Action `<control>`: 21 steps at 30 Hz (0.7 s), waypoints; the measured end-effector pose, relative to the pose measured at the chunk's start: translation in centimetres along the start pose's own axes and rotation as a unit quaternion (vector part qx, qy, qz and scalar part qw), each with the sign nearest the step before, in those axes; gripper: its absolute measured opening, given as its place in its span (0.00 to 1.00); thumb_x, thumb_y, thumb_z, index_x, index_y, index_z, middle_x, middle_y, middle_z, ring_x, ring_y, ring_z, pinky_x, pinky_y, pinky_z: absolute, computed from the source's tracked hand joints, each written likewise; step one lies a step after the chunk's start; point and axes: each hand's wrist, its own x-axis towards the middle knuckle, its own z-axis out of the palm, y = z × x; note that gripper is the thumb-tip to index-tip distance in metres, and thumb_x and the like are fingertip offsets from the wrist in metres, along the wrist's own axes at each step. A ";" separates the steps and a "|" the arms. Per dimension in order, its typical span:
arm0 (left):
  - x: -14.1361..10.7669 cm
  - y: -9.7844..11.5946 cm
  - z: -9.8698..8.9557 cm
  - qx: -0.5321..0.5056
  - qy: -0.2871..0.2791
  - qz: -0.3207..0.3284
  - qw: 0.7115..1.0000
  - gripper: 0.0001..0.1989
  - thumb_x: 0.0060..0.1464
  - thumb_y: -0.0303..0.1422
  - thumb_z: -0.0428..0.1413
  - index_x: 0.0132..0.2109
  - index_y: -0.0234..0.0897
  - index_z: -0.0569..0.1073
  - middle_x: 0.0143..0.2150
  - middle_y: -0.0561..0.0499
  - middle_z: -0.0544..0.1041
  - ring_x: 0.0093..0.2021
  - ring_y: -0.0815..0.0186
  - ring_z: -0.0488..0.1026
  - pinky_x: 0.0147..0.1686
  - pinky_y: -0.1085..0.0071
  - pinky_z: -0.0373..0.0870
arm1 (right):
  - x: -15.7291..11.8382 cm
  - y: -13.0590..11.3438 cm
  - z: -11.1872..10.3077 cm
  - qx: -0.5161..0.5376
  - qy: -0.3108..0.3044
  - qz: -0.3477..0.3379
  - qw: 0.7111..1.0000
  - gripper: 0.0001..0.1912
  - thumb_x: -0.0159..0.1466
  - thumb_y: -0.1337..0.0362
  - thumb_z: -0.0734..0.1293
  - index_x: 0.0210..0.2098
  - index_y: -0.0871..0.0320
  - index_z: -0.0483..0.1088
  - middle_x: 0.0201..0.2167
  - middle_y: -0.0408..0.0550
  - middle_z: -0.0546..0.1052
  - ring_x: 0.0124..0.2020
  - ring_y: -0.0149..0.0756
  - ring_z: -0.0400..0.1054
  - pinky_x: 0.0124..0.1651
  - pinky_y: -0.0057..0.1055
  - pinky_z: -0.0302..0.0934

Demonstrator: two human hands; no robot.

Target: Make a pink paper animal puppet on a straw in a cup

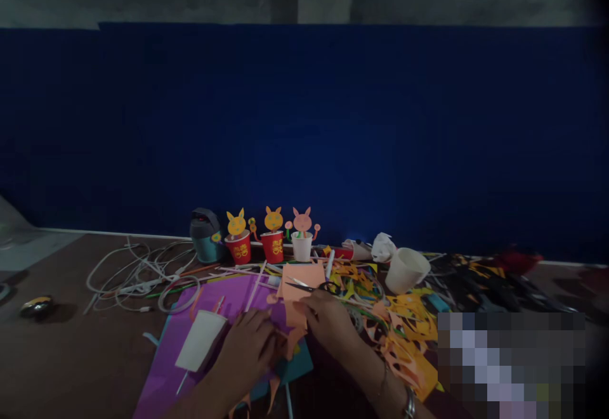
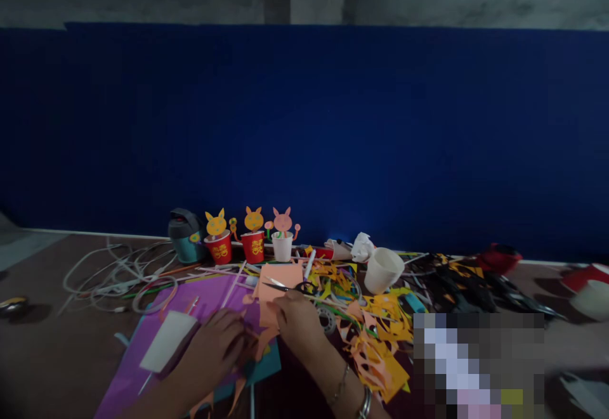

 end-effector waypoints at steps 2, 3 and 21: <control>0.3 0.2 -0.3 0.010 0.028 -0.008 1.000 0.13 0.57 0.25 0.46 0.41 0.39 0.73 0.47 0.46 0.74 0.49 0.58 0.67 0.49 0.59 0.62 | 0.1 0.3 -0.3 -0.009 0.018 0.019 1.000 0.14 0.67 0.67 0.57 0.38 0.56 0.75 0.34 0.48 0.75 0.38 0.35 0.68 0.40 0.26 0.56; 0.5 0.2 -0.5 0.012 0.034 -0.014 0.999 0.14 0.56 0.24 0.46 0.45 0.39 0.72 0.49 0.46 0.73 0.51 0.58 0.66 0.50 0.59 0.61 | 0.2 0.4 -0.4 -0.008 0.022 0.023 0.999 0.14 0.66 0.68 0.57 0.39 0.56 0.75 0.34 0.48 0.75 0.39 0.35 0.68 0.41 0.26 0.56; 2.4 -2.0 -3.3 0.137 -0.061 -0.061 0.987 0.10 0.54 0.24 0.49 0.37 0.36 0.75 0.39 0.44 0.75 0.44 0.53 0.68 0.42 0.60 0.58 | 0.1 0.6 -0.4 -0.008 0.016 0.029 0.999 0.15 0.67 0.66 0.57 0.42 0.56 0.75 0.35 0.49 0.76 0.39 0.37 0.69 0.40 0.27 0.56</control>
